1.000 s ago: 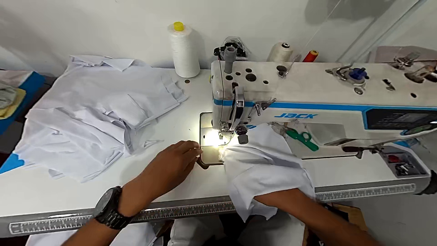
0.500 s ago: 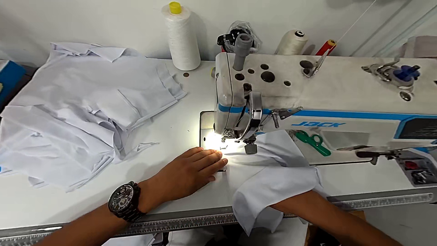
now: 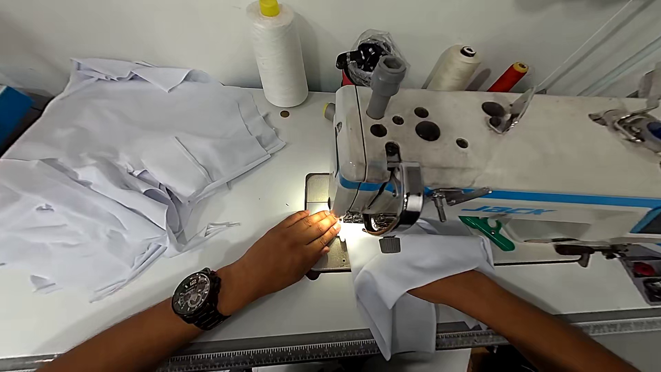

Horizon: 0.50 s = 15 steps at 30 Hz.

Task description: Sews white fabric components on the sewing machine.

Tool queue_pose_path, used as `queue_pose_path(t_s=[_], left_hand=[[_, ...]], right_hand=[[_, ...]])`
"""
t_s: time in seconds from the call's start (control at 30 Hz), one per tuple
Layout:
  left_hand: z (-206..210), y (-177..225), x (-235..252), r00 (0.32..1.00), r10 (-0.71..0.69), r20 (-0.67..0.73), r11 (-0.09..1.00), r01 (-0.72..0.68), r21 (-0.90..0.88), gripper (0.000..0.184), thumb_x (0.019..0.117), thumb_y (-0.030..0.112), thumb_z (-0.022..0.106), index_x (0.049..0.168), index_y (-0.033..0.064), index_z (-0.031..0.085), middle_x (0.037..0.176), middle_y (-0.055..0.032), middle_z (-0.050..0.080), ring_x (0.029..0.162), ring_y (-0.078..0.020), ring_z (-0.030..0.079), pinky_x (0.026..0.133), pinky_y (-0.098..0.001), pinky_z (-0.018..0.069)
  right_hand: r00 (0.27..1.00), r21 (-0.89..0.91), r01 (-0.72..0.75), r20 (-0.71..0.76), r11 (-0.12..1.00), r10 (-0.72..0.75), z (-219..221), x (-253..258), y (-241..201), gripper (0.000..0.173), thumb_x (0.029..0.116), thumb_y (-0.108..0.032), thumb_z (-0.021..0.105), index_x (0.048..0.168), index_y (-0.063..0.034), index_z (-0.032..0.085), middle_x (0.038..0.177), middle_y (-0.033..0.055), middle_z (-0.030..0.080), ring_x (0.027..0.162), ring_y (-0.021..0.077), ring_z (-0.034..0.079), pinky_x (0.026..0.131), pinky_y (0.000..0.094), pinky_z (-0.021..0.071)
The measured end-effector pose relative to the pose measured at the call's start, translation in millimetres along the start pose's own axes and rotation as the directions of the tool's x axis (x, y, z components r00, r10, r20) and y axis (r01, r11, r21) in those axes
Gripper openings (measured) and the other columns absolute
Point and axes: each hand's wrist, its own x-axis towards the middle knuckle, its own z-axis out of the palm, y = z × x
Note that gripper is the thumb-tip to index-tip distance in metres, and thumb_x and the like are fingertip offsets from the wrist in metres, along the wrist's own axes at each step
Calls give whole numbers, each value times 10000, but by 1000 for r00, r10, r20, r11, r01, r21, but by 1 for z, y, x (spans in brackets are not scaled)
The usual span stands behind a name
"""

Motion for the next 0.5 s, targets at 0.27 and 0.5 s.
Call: queue_pose_path(t_s=[0.27, 0.5], left_hand=[[0, 5, -1, 998, -64, 16, 997, 65, -38, 418, 1043, 264, 416, 1271, 84, 717, 1348, -73, 675, 1318, -210, 591, 1134, -364, 420], [0, 4, 0, 995, -87, 39, 996, 87, -10, 418, 1042, 252, 412, 1287, 87, 709, 1349, -65, 677, 1320, -214, 591, 1134, -366, 420]], right_hand=[[997, -47, 25, 78, 999, -22, 2, -4, 3, 119, 924, -60, 665, 868, 20, 733, 840, 183, 720, 803, 324, 716, 705, 485, 564], [998, 42, 14, 65, 999, -16, -6, 5, 6, 86, 903, -67, 683, 862, -4, 724, 797, 143, 698, 762, 265, 684, 671, 433, 527]])
